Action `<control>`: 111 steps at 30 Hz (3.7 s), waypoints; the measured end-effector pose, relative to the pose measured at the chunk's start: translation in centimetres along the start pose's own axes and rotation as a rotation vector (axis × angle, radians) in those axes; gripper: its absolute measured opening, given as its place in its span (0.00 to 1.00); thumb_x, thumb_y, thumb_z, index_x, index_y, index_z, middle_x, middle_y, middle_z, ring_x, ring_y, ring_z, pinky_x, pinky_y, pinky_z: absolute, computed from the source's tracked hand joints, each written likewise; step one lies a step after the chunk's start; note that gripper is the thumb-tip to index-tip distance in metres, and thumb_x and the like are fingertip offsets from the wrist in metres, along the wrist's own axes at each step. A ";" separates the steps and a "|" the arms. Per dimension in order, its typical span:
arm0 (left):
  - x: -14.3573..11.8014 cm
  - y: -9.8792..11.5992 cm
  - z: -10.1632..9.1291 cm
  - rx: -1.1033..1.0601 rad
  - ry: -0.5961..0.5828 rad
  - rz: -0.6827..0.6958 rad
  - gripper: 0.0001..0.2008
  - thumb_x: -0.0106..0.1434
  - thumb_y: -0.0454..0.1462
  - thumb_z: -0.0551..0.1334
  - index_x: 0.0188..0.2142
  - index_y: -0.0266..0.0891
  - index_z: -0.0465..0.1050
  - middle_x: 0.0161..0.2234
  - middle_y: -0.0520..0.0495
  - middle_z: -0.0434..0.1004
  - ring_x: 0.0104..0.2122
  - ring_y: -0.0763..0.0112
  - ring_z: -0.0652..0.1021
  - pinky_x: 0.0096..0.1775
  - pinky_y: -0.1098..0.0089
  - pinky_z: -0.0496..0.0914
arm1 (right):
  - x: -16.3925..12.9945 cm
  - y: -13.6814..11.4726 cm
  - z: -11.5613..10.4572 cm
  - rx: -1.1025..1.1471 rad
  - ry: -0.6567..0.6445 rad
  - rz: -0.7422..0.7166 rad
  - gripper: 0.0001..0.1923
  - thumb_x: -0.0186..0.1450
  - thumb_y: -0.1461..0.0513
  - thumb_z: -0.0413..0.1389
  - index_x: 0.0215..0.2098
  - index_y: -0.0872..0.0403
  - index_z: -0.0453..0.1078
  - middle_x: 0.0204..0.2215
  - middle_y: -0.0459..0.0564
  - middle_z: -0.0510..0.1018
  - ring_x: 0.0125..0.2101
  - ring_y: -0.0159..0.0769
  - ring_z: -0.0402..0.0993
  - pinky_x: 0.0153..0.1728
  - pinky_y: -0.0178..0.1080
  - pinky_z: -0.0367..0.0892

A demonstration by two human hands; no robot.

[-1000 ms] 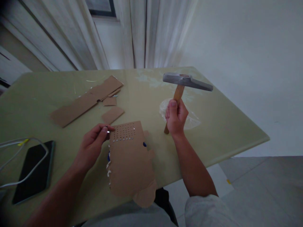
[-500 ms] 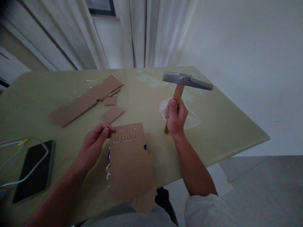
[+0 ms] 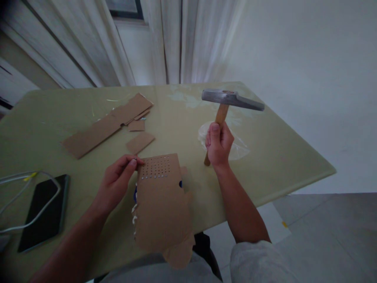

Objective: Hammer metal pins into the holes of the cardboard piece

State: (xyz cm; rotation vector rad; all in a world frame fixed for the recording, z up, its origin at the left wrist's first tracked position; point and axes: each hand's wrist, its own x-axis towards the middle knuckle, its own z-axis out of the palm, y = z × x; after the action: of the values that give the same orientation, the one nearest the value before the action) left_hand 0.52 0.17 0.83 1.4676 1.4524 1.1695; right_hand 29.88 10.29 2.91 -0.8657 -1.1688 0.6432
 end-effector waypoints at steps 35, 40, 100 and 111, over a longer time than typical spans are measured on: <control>2.1 7.0 2.0 0.226 -0.371 0.128 0.10 0.69 0.46 0.69 0.37 0.47 0.87 0.32 0.48 0.88 0.30 0.62 0.81 0.35 0.65 0.74 | 0.4 0.7 -0.2 0.031 0.034 0.066 0.32 0.70 0.33 0.63 0.32 0.47 0.59 0.20 0.33 0.58 0.14 0.24 0.49 0.13 0.31 0.49; 1.9 6.9 1.8 0.237 -0.378 0.123 0.11 0.70 0.48 0.68 0.38 0.46 0.86 0.34 0.48 0.88 0.31 0.61 0.82 0.35 0.66 0.73 | 0.4 0.7 -0.3 0.043 0.022 0.056 0.32 0.70 0.33 0.63 0.32 0.46 0.59 0.19 0.33 0.58 0.14 0.24 0.49 0.13 0.31 0.48; 1.3 7.8 1.9 0.521 -0.435 0.283 0.11 0.75 0.41 0.61 0.43 0.46 0.84 0.40 0.48 0.90 0.41 0.59 0.85 0.43 0.63 0.74 | 0.3 0.7 -0.3 0.024 0.010 0.054 0.31 0.72 0.33 0.60 0.32 0.46 0.59 0.20 0.34 0.58 0.15 0.25 0.51 0.13 0.32 0.50; 1.1 7.7 2.0 0.517 -0.427 0.266 0.10 0.75 0.40 0.62 0.44 0.46 0.84 0.41 0.48 0.90 0.42 0.59 0.85 0.45 0.63 0.74 | 0.4 0.6 -0.3 0.063 0.013 0.063 0.32 0.70 0.33 0.63 0.32 0.46 0.60 0.19 0.33 0.58 0.14 0.24 0.50 0.13 0.32 0.50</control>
State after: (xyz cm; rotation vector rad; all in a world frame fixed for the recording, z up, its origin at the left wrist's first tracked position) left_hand 4.71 0.90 7.63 2.1632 1.3342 0.5753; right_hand 30.27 10.87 2.51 -0.8547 -1.1075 0.7207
